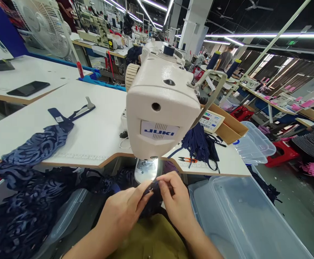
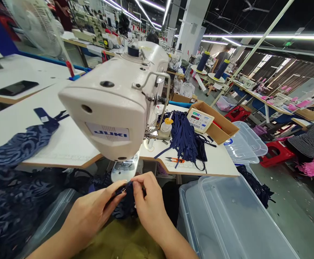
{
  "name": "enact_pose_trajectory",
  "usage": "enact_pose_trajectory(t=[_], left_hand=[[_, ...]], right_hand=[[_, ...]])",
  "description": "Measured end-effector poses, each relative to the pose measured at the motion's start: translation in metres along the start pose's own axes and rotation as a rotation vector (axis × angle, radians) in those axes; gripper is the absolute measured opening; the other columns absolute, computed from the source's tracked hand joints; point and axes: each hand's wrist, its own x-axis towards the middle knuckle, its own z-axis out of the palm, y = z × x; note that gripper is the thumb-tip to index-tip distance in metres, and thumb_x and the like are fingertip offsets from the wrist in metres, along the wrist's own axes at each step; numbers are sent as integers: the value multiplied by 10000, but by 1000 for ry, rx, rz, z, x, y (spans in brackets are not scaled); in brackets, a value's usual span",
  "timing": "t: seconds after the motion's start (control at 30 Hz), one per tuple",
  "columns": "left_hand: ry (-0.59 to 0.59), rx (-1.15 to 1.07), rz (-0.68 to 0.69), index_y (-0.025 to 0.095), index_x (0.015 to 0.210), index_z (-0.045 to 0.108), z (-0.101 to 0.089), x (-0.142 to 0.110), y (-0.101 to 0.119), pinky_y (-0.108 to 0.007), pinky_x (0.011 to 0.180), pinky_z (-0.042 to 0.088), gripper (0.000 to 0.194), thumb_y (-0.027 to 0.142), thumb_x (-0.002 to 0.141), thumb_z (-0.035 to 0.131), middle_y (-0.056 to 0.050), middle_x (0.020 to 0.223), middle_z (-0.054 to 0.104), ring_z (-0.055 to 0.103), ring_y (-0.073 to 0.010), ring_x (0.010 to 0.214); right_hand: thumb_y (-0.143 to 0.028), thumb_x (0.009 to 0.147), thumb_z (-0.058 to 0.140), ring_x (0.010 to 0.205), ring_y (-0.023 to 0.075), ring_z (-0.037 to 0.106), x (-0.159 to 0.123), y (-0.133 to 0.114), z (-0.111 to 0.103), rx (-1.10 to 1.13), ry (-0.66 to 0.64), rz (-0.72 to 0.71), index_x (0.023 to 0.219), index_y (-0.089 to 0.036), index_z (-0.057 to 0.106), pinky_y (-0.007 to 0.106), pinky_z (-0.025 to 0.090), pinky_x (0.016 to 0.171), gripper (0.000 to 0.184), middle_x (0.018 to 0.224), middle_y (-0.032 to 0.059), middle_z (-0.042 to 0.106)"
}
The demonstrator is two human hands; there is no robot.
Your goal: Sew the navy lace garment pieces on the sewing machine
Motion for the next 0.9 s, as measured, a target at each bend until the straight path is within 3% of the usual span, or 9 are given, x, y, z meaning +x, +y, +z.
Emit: enact_pose_trajectory(t=[0.1, 0.27, 0.4, 0.5, 0.6, 0.7, 0.8, 0.9], left_hand=[[-13, -100, -28, 212, 1158, 538, 4, -4, -3, -224, 529, 431, 232, 308, 957, 473, 19, 676, 681, 632, -126, 535], [-120, -142, -86, 251, 1002, 670, -7, -1, -7, -220, 579, 480, 242, 373, 940, 471, -12, 747, 723, 660, -151, 593], [-257, -272, -141, 252, 956, 691, -15, 8, -5, -218, 581, 493, 260, 373, 935, 462, -16, 780, 729, 667, -158, 631], [-380, -413, -171, 259, 992, 671, -15, 10, -6, -199, 640, 505, 232, 340, 944, 459, -1, 866, 725, 674, -141, 730], [-311, -348, -84, 252, 1109, 636, -9, 3, -11, -241, 772, 517, 260, 303, 962, 428, -13, 978, 718, 666, -154, 875], [-204, -104, -37, 190, 1133, 648, -2, -9, -16, -407, 883, 511, 338, 358, 961, 412, -93, 1079, 713, 663, -253, 976], [-376, -103, -274, 163, 1005, 705, 7, -15, -18, -442, 750, 553, 443, 430, 960, 354, -136, 1014, 729, 696, -306, 850], [-545, -567, -469, 223, 1166, 648, 18, -15, -15, -365, 935, 503, 398, 471, 926, 448, -78, 1187, 680, 641, -258, 1076]], right_hand=[[-223, 962, 443, 797, 119, 583, 0, 6, 5, 43, 27, 10, 965, -218, 592, 213, 489, 682, 149, 892, 15, 584], [-239, 938, 528, 920, 136, 565, 0, 6, -12, -54, -139, -122, 1213, -248, 506, 257, 499, 831, 275, 1060, 42, 546], [-215, 953, 508, 916, 157, 550, -6, 1, -25, -316, -339, -270, 1142, -255, 609, 270, 492, 801, 218, 986, 38, 588], [-202, 972, 462, 871, 162, 553, -9, 4, -26, -373, -329, -292, 1113, -232, 646, 289, 489, 772, 234, 948, 48, 628], [-262, 955, 513, 846, 150, 587, -9, 17, -24, -215, -264, -120, 1002, -236, 705, 275, 499, 767, 199, 894, 35, 642], [-328, 896, 605, 771, 133, 616, -7, 33, -19, 61, -236, 135, 871, -220, 746, 249, 509, 722, 180, 819, 16, 641], [-384, 830, 668, 725, 135, 613, -10, 44, -9, 296, -181, 307, 817, -221, 765, 253, 506, 691, 190, 774, 6, 637], [-387, 803, 690, 744, 142, 611, -15, 47, 4, 489, -101, 398, 815, -234, 775, 261, 501, 709, 176, 777, 8, 641]])
